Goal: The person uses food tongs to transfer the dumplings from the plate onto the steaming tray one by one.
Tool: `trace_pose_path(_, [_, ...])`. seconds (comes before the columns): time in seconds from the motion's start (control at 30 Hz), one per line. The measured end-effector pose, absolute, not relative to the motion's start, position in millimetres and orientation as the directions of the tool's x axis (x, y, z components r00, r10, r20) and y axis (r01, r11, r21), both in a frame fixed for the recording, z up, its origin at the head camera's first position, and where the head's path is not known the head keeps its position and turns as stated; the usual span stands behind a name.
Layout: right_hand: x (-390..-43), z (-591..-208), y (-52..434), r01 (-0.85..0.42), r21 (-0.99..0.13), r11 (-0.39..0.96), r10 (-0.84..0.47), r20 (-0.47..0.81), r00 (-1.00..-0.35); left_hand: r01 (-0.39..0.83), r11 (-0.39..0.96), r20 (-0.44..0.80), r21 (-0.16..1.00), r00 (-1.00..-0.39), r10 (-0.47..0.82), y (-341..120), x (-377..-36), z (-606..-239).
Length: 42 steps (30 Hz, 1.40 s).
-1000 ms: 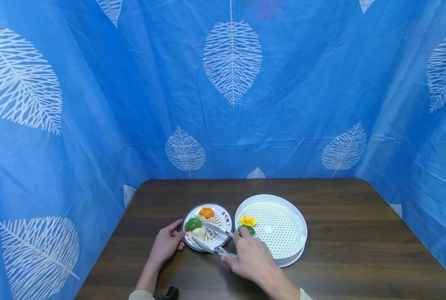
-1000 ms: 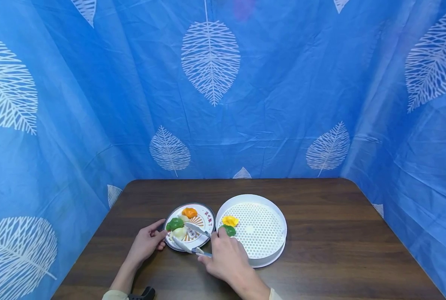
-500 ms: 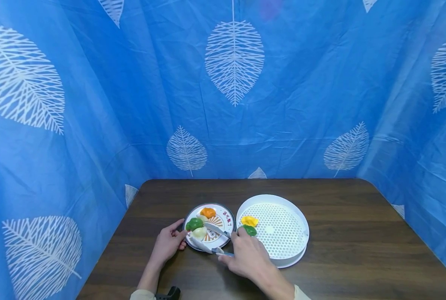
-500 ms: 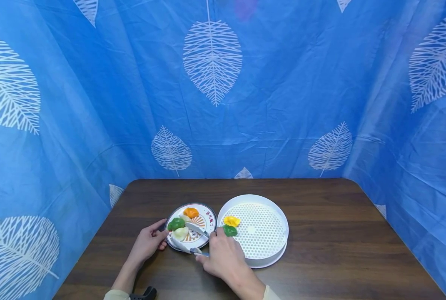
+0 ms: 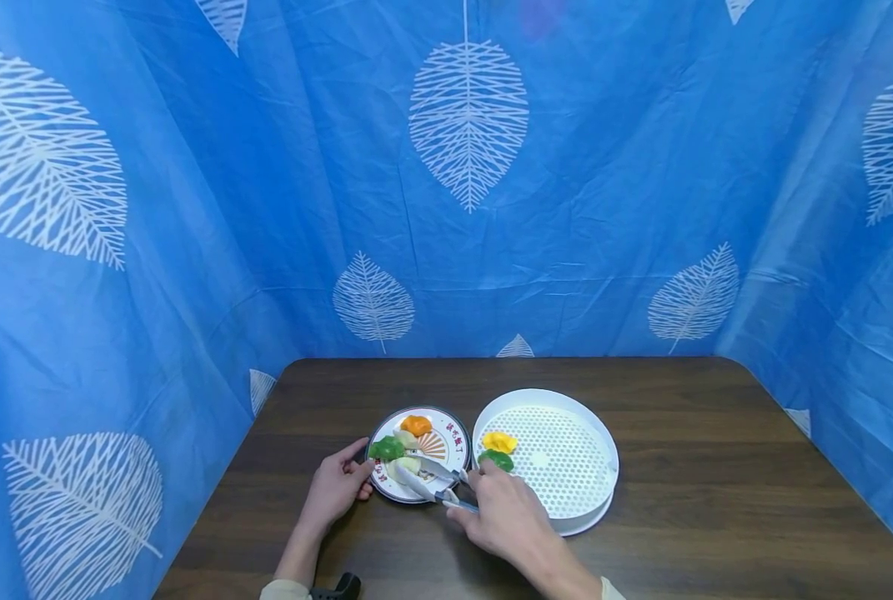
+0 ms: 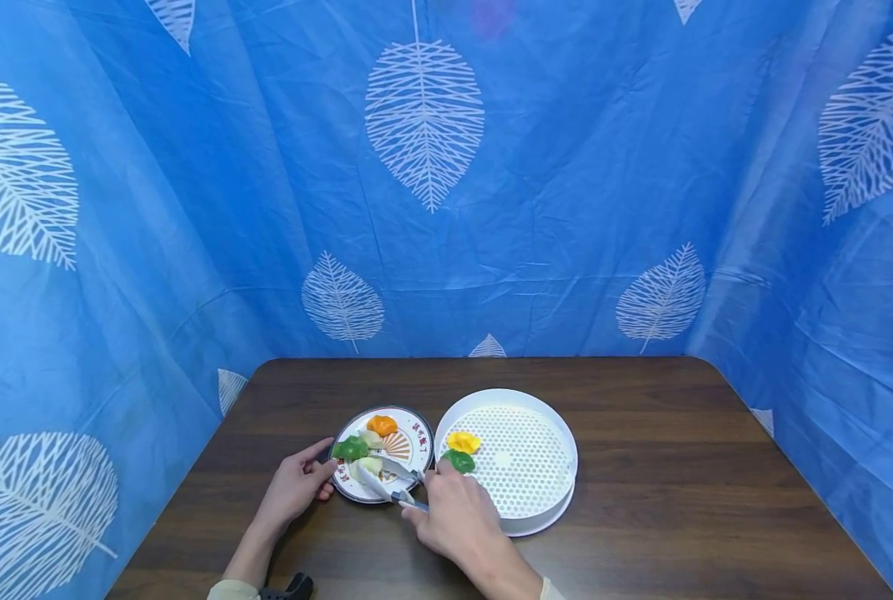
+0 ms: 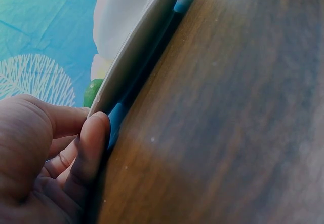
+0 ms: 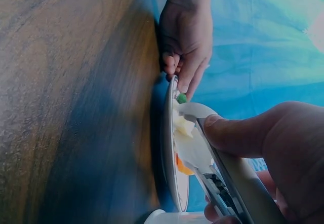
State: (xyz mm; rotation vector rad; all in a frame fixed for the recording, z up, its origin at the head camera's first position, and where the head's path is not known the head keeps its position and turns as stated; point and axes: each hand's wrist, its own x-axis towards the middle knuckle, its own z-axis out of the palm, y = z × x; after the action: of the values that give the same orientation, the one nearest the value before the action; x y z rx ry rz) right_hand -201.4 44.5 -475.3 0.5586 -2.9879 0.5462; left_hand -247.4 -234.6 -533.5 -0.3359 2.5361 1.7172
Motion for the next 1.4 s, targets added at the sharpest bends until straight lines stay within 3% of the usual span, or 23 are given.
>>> trace_pose_path(0.6, [-194, -465, 75, -0.284, -0.400, 0.871, -0.268, 0.097, -0.958, -0.198, 0.363, -0.155, 0.911, -0.977, -0.145, -233, -247, -534])
trace_pose_path(1.4, [-185, -456, 134, -0.165, -0.384, 0.908, -0.142, 0.087, -0.986, -0.214, 0.372, -0.164, 0.903, -0.973, -0.162, -233, -248, -535])
